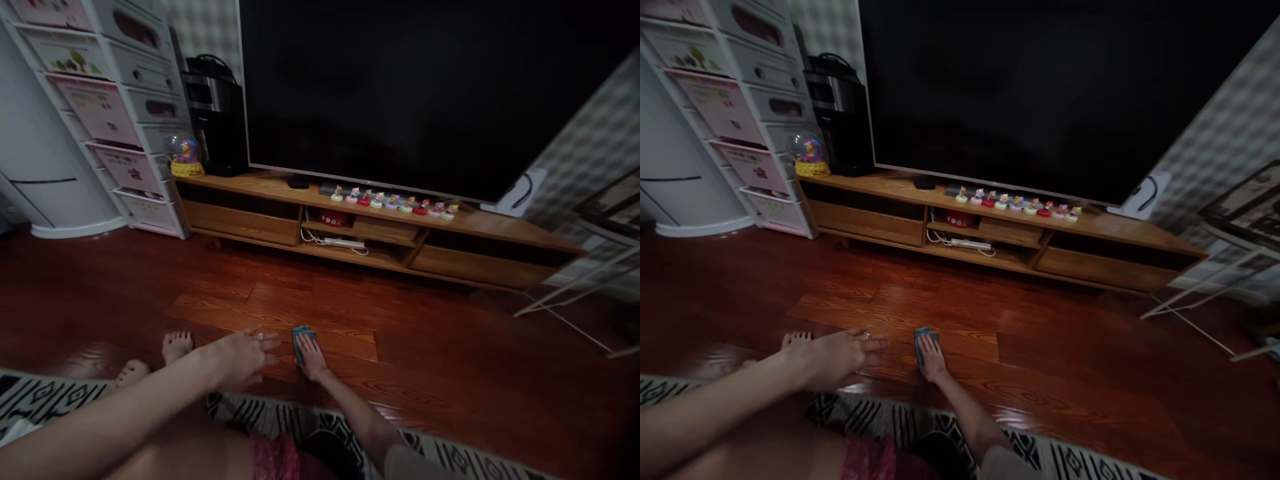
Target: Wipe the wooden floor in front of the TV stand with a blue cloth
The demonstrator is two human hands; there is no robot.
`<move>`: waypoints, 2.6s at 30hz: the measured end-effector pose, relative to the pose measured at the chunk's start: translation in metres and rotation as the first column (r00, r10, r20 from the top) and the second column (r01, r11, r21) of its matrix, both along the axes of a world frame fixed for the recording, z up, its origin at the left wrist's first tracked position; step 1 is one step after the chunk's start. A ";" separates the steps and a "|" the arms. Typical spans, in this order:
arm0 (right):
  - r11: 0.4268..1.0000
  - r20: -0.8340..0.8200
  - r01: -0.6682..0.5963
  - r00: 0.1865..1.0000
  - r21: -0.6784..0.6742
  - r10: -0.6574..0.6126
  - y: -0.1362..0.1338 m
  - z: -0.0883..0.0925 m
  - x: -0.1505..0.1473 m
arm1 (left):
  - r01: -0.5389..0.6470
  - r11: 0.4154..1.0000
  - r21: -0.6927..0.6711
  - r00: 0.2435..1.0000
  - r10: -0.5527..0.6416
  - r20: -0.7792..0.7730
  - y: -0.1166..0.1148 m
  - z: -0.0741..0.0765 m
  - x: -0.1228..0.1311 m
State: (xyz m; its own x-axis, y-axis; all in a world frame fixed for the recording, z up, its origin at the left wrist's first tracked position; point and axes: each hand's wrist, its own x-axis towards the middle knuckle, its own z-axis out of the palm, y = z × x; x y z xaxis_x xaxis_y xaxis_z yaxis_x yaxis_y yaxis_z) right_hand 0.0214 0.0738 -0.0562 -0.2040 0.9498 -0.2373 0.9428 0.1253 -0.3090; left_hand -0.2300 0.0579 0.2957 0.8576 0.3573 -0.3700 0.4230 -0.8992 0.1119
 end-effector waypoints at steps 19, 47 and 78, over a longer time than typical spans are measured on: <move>0.986 0.012 -0.155 0.988 -0.063 0.156 -0.034 -0.002 -0.007 | 0.008 0.999 -0.032 0.999 -0.006 0.052 -0.002 -0.004 0.001; 0.986 0.004 0.032 1.000 -0.163 -0.031 0.024 0.044 -0.053 | -0.005 1.000 0.010 0.999 0.005 0.040 -0.006 -0.011 -0.003; 0.988 0.047 -0.069 0.996 -0.140 0.077 -0.098 0.004 -0.012 | -0.016 1.000 0.024 0.999 0.017 -0.052 0.003 -0.006 -0.005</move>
